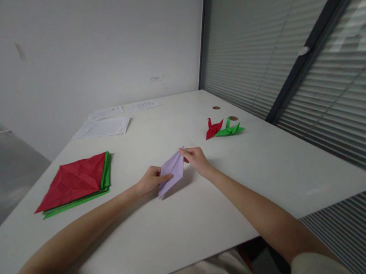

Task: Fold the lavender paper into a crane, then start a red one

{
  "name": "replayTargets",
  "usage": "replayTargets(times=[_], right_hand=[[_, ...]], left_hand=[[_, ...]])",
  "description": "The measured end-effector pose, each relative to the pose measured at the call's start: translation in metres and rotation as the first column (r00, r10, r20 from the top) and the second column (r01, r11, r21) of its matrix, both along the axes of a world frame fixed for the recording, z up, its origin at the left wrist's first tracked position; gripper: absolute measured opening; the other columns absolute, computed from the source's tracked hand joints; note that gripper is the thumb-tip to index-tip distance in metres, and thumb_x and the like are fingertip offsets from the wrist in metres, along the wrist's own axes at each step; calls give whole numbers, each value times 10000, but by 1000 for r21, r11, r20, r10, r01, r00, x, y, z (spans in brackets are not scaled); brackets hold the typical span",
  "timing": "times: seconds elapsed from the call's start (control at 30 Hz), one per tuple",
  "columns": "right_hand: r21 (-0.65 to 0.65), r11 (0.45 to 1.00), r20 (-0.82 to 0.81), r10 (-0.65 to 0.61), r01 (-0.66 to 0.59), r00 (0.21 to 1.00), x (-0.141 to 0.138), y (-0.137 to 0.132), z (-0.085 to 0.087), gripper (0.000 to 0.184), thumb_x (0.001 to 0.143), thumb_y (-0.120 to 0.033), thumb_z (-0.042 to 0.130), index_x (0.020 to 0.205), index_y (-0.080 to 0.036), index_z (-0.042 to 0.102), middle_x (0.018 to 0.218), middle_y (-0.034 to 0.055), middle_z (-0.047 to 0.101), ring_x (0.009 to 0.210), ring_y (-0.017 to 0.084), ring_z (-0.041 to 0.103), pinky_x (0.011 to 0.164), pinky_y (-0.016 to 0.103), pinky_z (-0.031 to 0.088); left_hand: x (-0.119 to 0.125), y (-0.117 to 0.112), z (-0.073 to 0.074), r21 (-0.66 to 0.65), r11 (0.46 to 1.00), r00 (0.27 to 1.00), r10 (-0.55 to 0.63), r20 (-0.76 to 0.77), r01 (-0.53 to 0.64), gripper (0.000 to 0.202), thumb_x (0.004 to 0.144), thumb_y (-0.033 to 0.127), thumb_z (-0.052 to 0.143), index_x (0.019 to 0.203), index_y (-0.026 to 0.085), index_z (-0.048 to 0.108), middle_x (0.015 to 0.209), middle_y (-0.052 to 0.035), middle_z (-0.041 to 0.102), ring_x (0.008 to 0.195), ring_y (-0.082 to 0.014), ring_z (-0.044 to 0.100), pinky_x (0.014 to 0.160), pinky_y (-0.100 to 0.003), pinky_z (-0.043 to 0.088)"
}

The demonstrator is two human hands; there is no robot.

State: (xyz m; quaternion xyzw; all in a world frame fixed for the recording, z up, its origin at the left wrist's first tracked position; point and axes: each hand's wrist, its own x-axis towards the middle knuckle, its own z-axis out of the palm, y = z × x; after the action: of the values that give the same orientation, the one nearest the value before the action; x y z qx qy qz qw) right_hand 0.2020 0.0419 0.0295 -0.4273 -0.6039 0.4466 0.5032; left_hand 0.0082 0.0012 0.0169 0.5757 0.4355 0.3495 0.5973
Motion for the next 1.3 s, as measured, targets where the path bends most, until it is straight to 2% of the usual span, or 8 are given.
replayTargets(times=[0.3,0.5,0.6,0.7,0.87,1.03,1.17,1.3], right_hand=[[-3,1000,-78,14,-14,997,2,6,-7,393,722,-538,642,634,-160,705,546,8,542,533,115,409,532,274,315],[36,999,-87,-36,39,996,6,13,-12,433,741,-587,621,652,-167,679,542,-3,515,530,117,418,527,268,337],[9,997,-42,77,-76,996,7,12,-10,453,708,-609,643,611,-167,628,535,-16,496,528,108,424,526,255,337],[-73,968,116,246,-239,962,5,6,-7,460,645,-593,699,554,-156,589,517,-22,499,519,99,426,521,246,327],[-122,959,279,279,-255,919,1,-1,-5,488,657,-612,654,542,-139,624,464,-30,479,448,78,355,457,240,236],[-52,964,276,265,-262,924,0,-2,-4,469,656,-602,656,567,-141,660,467,-35,480,459,81,371,463,236,249],[-92,948,232,319,-305,919,1,-2,-5,526,689,-642,599,477,-163,560,458,-23,491,462,89,397,479,242,284],[-88,957,279,290,-276,916,2,-1,-5,559,706,-660,565,432,-177,502,428,-20,470,440,85,368,477,251,270]], left_hand=[[-3,4,-9,-27,998,999,-52,-9,52,447,541,484,802,601,66,654,538,2,512,489,-72,410,479,-219,256],[-2,6,-7,6,1000,999,-28,38,28,465,535,472,821,705,56,699,588,-35,591,530,-105,501,501,-221,337],[-2,7,-8,-11,1000,994,1,107,0,482,552,467,820,771,53,704,644,-72,641,556,-137,565,523,-241,404],[-3,9,-9,-35,998,983,60,175,-55,491,564,471,811,806,59,696,695,-86,672,573,-161,606,556,-268,458],[-4,11,-8,-90,989,964,135,227,-117,480,545,446,821,815,75,683,725,-76,688,602,-165,624,582,-271,475],[-4,10,-10,-90,991,970,118,212,-101,461,543,436,825,796,78,684,720,-75,687,602,-160,626,556,-250,450],[-6,11,-12,-101,994,976,69,208,-49,465,555,439,825,808,72,689,709,-80,685,591,-153,626,557,-246,447],[-7,12,-13,-118,993,981,24,193,-1,473,549,449,833,789,69,686,696,-89,681,575,-153,623,533,-241,434]])
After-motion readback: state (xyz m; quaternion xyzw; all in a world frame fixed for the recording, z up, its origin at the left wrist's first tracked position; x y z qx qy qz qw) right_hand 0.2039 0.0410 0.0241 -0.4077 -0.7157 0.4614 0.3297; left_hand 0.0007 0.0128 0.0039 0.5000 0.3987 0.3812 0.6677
